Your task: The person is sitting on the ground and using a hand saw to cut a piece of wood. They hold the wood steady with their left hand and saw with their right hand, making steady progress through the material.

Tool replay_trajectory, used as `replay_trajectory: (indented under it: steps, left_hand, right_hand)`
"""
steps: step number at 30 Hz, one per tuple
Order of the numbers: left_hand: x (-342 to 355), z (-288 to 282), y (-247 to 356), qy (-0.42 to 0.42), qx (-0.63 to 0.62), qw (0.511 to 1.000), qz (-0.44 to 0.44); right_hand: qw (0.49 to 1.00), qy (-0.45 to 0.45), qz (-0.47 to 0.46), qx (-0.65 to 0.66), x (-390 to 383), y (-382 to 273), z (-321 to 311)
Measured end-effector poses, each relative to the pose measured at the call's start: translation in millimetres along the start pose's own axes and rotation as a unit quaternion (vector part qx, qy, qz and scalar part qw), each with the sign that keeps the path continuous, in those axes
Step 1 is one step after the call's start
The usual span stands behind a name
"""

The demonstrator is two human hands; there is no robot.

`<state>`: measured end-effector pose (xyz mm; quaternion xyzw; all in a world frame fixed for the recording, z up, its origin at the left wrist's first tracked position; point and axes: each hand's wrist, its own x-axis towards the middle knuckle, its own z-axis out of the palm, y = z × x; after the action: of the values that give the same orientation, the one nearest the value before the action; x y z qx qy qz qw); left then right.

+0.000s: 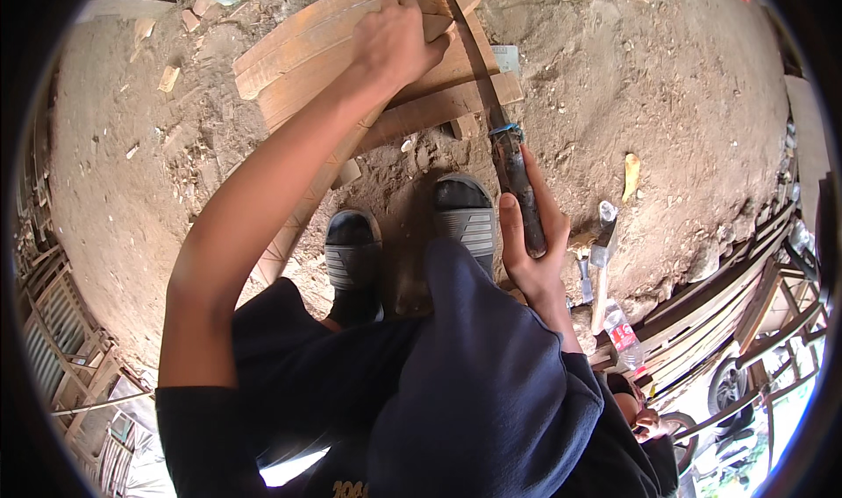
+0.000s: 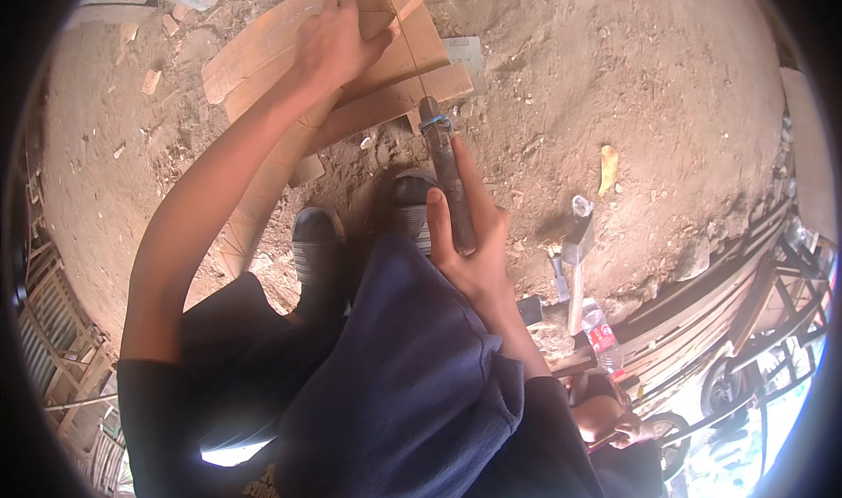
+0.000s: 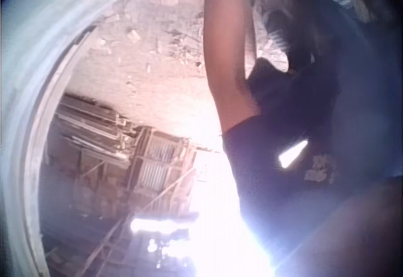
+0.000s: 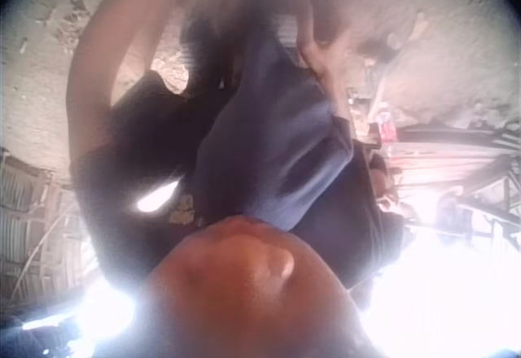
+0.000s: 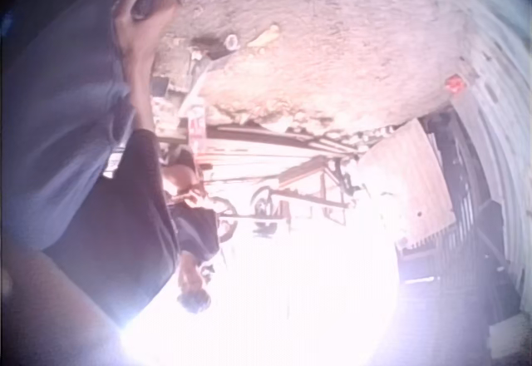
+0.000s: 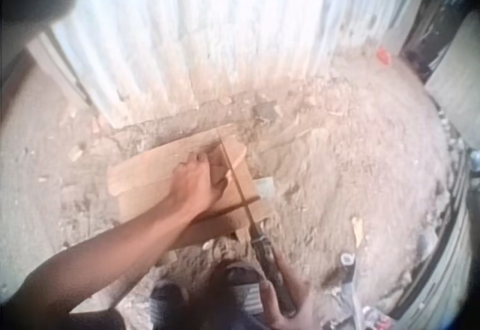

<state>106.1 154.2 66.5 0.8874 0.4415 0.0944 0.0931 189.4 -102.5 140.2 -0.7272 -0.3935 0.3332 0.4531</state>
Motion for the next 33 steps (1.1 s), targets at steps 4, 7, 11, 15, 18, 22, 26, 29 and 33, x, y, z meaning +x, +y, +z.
replay_trajectory:
  steps: [4,7,11,15,18,22,26,29,33]
  left_hand:
    - [1,-4,7,-0.056,0.007,0.998,-0.037]
    - [-2,0,8,-0.031,0.004,0.999,-0.031]
    - [-4,3,20,-0.019,0.013,0.999,-0.042]
    - [1,3,20,-0.018,0.013,0.998,-0.060]
    - [3,2,26,-0.038,-0.027,0.995,-0.087]
    - [-1,7,25,-0.025,-0.065,0.990,-0.121]
    - [3,8,23,-0.048,-0.088,0.985,-0.138]
    - [5,12,23,-0.052,-0.098,0.984,-0.136]
    - [6,7,22,-0.069,-0.143,0.978,-0.132]
  right_hand:
    - [0.998,-0.025,0.051,-0.005,0,-2,-9]
    - [0.999,-0.014,0.039,-0.003,-1,-3,-13]
    - [0.999,0.019,-0.036,-0.021,-8,10,-12]
    - [0.999,0.011,0.030,-0.017,2,-3,-11]
    - [0.999,-0.006,0.020,-0.047,3,-6,-19]
    - [0.998,-0.025,0.020,-0.057,3,-7,-42]
    - [0.997,-0.027,0.008,-0.072,-4,3,-54]
    - [0.998,-0.032,0.053,-0.029,-3,1,-54]
    - [0.999,-0.024,0.010,-0.034,23,4,-43]
